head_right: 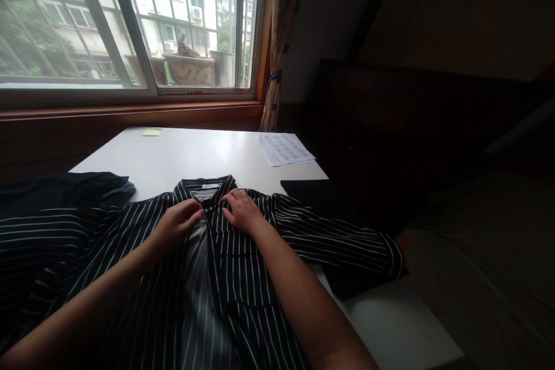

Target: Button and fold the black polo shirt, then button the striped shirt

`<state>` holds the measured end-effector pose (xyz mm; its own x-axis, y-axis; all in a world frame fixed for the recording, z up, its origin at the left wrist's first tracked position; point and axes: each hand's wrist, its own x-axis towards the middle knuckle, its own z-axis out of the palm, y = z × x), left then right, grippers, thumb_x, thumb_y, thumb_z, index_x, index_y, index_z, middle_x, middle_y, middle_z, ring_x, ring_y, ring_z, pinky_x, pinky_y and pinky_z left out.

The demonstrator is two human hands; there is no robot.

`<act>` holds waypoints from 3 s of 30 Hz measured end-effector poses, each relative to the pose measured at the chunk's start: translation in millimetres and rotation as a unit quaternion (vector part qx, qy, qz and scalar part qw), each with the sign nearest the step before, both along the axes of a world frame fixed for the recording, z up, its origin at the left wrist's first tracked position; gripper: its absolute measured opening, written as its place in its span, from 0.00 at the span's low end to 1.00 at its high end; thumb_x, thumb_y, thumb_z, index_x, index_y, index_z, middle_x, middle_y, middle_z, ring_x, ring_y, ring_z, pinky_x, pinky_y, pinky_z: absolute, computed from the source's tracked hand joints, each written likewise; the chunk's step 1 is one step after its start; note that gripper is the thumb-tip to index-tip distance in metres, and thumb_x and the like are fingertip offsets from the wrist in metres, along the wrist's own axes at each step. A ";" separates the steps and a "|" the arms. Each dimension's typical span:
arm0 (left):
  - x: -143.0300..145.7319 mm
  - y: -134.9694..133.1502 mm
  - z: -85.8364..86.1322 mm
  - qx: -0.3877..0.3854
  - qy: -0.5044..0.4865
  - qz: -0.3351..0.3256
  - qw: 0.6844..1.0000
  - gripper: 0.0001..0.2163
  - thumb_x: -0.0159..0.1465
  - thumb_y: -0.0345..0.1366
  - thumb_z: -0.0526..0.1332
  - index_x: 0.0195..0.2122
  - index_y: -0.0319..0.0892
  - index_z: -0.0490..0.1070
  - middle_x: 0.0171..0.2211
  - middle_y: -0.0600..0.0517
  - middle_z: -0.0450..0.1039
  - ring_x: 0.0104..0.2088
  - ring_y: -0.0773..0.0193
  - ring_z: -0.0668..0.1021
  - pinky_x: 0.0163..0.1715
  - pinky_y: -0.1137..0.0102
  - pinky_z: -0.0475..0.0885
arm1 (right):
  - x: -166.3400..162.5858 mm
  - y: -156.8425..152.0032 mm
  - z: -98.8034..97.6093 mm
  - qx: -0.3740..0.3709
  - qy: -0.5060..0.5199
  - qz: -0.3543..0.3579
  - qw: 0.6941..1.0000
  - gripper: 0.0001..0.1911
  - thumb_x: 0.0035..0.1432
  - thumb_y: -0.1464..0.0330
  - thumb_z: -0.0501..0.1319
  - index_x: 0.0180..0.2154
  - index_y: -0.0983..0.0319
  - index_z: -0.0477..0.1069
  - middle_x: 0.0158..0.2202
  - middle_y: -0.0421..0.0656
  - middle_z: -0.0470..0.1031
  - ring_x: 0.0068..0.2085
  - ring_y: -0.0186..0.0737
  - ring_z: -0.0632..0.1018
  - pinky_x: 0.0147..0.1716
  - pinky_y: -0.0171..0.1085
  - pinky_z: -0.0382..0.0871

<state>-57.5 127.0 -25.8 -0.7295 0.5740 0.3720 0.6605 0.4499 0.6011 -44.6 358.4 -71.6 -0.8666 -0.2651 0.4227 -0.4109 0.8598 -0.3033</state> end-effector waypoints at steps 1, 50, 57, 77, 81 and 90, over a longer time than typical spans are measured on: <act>-9.1 -5.4 0.1 -0.020 -0.014 0.017 1.000 0.10 0.68 0.39 0.54 0.33 0.42 0.69 0.32 0.51 0.72 0.33 0.62 0.74 0.35 0.67 0.69 | 0.8 -0.5 0.8 0.003 0.001 -0.002 1.000 0.14 0.63 0.66 0.61 0.50 0.59 0.70 0.50 0.47 0.71 0.53 0.46 0.70 0.56 0.47 0.67; -67.2 -28.2 -52.2 -0.089 0.076 0.002 0.993 0.08 0.67 0.38 0.58 0.45 0.47 0.75 0.42 0.48 0.70 0.45 0.54 0.73 0.48 0.58 0.71 | -13.1 -57.3 6.4 -0.116 -0.078 0.001 0.990 0.11 0.57 0.76 0.60 0.42 0.60 0.72 0.37 0.42 0.74 0.38 0.39 0.75 0.40 0.36 0.69; -68.4 -28.3 -51.7 -0.064 0.033 -0.007 0.997 0.06 0.67 0.36 0.58 0.42 0.45 0.74 0.41 0.48 0.70 0.44 0.55 0.73 0.47 0.59 0.71 | -14.1 -57.1 5.7 -0.117 -0.072 -0.012 0.990 0.08 0.55 0.77 0.59 0.36 0.60 0.69 0.35 0.41 0.73 0.37 0.39 0.73 0.40 0.37 0.68; -66.3 -27.9 -45.7 -0.051 0.008 -0.015 0.999 0.06 0.65 0.41 0.61 0.37 0.45 0.75 0.41 0.49 0.71 0.45 0.55 0.74 0.48 0.60 0.71 | -8.0 -54.7 12.8 -0.202 -0.010 0.018 0.979 0.07 0.58 0.75 0.58 0.36 0.58 0.69 0.36 0.41 0.71 0.39 0.38 0.74 0.44 0.36 0.70; -64.1 -26.2 -37.5 -0.020 -0.015 -0.024 0.999 0.05 0.64 0.37 0.62 0.34 0.44 0.76 0.39 0.49 0.72 0.42 0.58 0.75 0.45 0.63 0.72 | -8.2 -55.6 12.6 -0.219 -0.022 0.046 0.974 0.07 0.57 0.75 0.59 0.36 0.58 0.71 0.35 0.39 0.73 0.39 0.38 0.75 0.44 0.36 0.70; -47.2 -15.6 -11.0 -0.015 -0.069 0.021 0.997 0.06 0.62 0.38 0.62 0.32 0.43 0.74 0.32 0.52 0.76 0.33 0.62 0.77 0.35 0.69 0.71 | -10.7 -54.9 13.8 -0.232 -0.060 0.000 0.971 0.08 0.59 0.68 0.63 0.27 0.60 0.71 0.30 0.40 0.74 0.34 0.37 0.75 0.37 0.36 0.69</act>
<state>-104.6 111.3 -36.7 -0.7963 0.5514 0.2486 0.5522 0.4949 0.6710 -55.2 303.5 -57.8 -0.9169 -0.0695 0.3930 -0.3484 0.6197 -0.7033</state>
